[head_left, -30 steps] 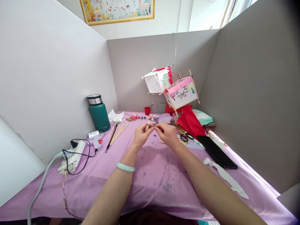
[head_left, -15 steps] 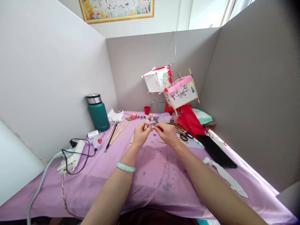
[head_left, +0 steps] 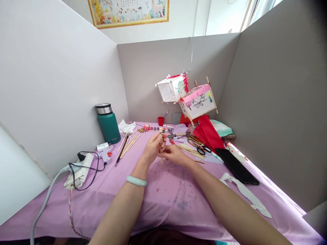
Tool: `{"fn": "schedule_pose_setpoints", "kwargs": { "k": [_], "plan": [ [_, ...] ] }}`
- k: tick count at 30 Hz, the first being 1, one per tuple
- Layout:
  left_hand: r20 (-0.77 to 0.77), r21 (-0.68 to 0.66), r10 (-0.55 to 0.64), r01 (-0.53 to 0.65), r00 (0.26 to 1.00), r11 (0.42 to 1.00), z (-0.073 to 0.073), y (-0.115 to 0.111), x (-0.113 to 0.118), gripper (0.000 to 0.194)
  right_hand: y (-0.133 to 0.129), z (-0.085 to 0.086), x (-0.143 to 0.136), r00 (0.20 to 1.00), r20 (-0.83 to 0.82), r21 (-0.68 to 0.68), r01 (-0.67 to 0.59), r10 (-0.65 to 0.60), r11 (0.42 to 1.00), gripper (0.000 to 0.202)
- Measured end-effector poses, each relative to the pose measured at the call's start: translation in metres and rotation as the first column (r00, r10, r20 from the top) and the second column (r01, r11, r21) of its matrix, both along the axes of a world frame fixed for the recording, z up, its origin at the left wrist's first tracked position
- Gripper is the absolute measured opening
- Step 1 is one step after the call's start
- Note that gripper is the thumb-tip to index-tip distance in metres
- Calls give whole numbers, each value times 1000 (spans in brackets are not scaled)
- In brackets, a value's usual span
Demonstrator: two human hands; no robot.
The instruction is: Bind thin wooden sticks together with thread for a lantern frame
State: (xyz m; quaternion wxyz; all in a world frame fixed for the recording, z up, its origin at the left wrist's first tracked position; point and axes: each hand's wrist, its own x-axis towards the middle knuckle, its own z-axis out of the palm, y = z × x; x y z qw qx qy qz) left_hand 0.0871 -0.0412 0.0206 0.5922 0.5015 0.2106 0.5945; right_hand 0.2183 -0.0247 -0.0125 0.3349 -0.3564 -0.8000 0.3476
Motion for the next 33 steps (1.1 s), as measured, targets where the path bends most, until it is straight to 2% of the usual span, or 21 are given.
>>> {"fn": "schedule_pose_setpoints", "kwargs": {
  "k": [5,9,14,20,23,26,30,33],
  "plan": [
    [-79,-22,-34,32,996,999,-3,-1,3,29,-4,-17,-17,993,86,67,77,-82,995,20],
    [-117,-19,27,-29,993,999,-6,1,6,26,-5,-22,-21,978,109,132,162,-177,978,23],
    [-125,-8,81,-83,989,997,-10,4,9,27,-5,-24,-23,958,189,237,170,-217,956,28],
    [-142,39,151,-147,978,988,-13,5,9,32,-9,-23,-26,934,275,251,161,-230,954,27],
    [-135,36,131,-128,982,991,-12,4,8,32,-8,-24,-26,925,290,264,170,-246,950,26],
    [-128,39,106,-102,986,994,-10,3,7,31,-7,-25,-25,926,279,258,184,-255,948,29],
    [-66,38,139,-137,988,990,-9,4,7,38,-7,-23,-24,931,235,230,227,-280,946,31],
    [-13,7,120,-120,993,993,-9,5,6,43,-9,-21,-23,959,176,176,193,-223,965,26]
  ]
}}
